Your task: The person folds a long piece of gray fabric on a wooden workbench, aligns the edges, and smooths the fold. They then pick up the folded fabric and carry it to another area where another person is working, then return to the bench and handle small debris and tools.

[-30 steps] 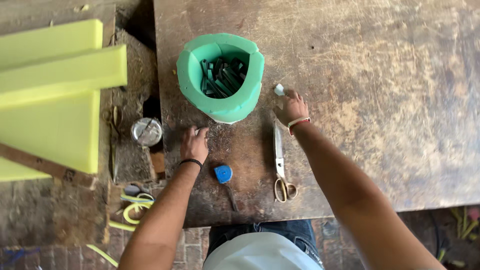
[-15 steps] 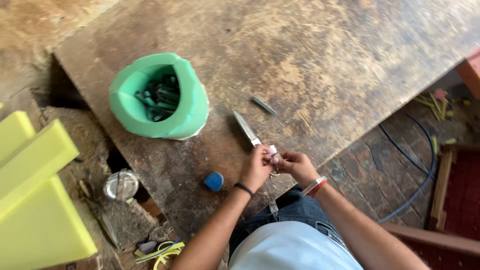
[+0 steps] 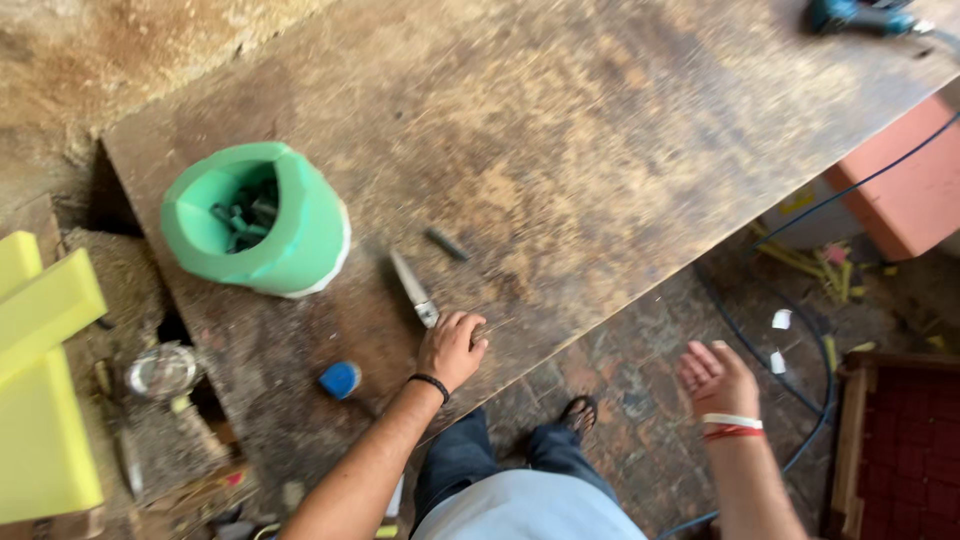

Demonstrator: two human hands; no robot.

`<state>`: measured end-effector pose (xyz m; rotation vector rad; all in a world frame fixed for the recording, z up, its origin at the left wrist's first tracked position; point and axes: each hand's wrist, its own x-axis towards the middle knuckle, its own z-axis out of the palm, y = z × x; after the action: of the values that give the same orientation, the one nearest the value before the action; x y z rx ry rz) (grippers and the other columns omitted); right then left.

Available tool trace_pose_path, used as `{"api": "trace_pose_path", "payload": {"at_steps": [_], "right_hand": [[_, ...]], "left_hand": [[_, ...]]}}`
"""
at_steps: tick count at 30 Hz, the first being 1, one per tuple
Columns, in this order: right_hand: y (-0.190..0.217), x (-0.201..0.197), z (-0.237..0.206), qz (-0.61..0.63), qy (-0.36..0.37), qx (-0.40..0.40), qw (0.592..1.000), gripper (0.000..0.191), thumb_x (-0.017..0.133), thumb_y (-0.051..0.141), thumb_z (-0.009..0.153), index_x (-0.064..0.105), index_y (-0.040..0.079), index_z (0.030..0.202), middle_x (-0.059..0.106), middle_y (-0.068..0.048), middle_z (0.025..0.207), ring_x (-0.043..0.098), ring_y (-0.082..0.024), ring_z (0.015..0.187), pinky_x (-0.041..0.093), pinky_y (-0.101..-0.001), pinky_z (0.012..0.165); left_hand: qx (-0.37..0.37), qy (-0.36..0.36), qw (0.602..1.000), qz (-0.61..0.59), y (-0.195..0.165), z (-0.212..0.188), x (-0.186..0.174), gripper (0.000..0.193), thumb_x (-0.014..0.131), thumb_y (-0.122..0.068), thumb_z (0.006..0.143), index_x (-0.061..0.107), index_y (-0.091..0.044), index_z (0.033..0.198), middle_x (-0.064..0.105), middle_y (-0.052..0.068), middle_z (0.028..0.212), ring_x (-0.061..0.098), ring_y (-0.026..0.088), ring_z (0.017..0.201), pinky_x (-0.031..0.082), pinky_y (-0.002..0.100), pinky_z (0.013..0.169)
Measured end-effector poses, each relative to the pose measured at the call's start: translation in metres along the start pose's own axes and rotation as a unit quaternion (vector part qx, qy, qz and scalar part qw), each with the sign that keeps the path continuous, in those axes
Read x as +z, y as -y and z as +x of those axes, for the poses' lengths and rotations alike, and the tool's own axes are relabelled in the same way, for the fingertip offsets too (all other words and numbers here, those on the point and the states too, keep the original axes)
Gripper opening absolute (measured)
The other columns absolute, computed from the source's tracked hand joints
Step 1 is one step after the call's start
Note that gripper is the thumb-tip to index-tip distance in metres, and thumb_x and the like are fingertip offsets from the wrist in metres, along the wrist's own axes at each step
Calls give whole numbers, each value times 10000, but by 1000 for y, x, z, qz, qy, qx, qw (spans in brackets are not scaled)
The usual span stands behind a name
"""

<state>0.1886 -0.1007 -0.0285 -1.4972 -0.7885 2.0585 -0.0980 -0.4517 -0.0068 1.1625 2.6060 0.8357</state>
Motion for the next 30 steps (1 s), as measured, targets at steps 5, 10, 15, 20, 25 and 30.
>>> {"api": "trace_pose_path", "payload": {"at_steps": [5,10,15,20,25,30], "right_hand": [[28,-19,3,34,32,18,999,231,697,300,919,672,152,1094,691,-15,900,647,-188,772,538,-351,709],[90,-40,-12,20,44,22,999,164,678,261,913,678,152,1036,681,11,802,637,-138,666,521,-308,608],[158,-39,16,43,64,-17,997,73,666,219,953,643,153,977,640,22,758,621,-115,626,516,-277,573],[208,-26,82,10,90,-58,994,69,669,138,938,666,95,992,641,-16,739,599,-115,573,493,-274,524],[272,-34,166,-44,70,-65,994,89,683,109,926,684,71,1006,674,-29,776,619,-115,586,503,-273,532],[347,-45,250,-90,14,-65,994,103,690,122,928,683,78,1021,684,-31,812,631,-108,619,517,-271,564]], "left_hand": [[-118,53,974,-184,-82,33,63,262,780,-226,836,725,-113,1066,749,61,1002,730,210,938,582,364,806],[-135,94,958,-236,-154,67,105,261,778,-233,846,751,-111,1075,792,43,948,752,162,886,598,310,797],[-176,107,944,-257,-187,115,116,247,740,-257,890,764,-107,1084,788,-2,922,740,102,860,589,281,766],[-199,85,911,-351,-193,195,156,239,722,-222,919,774,-61,1088,758,29,890,676,111,809,544,269,751],[-218,95,854,-462,-226,322,217,248,691,-218,952,747,-34,1109,753,30,915,675,113,828,535,263,768],[-140,151,868,-451,-287,443,254,247,668,-224,968,731,-42,1122,764,19,923,673,103,841,545,257,788]]}}
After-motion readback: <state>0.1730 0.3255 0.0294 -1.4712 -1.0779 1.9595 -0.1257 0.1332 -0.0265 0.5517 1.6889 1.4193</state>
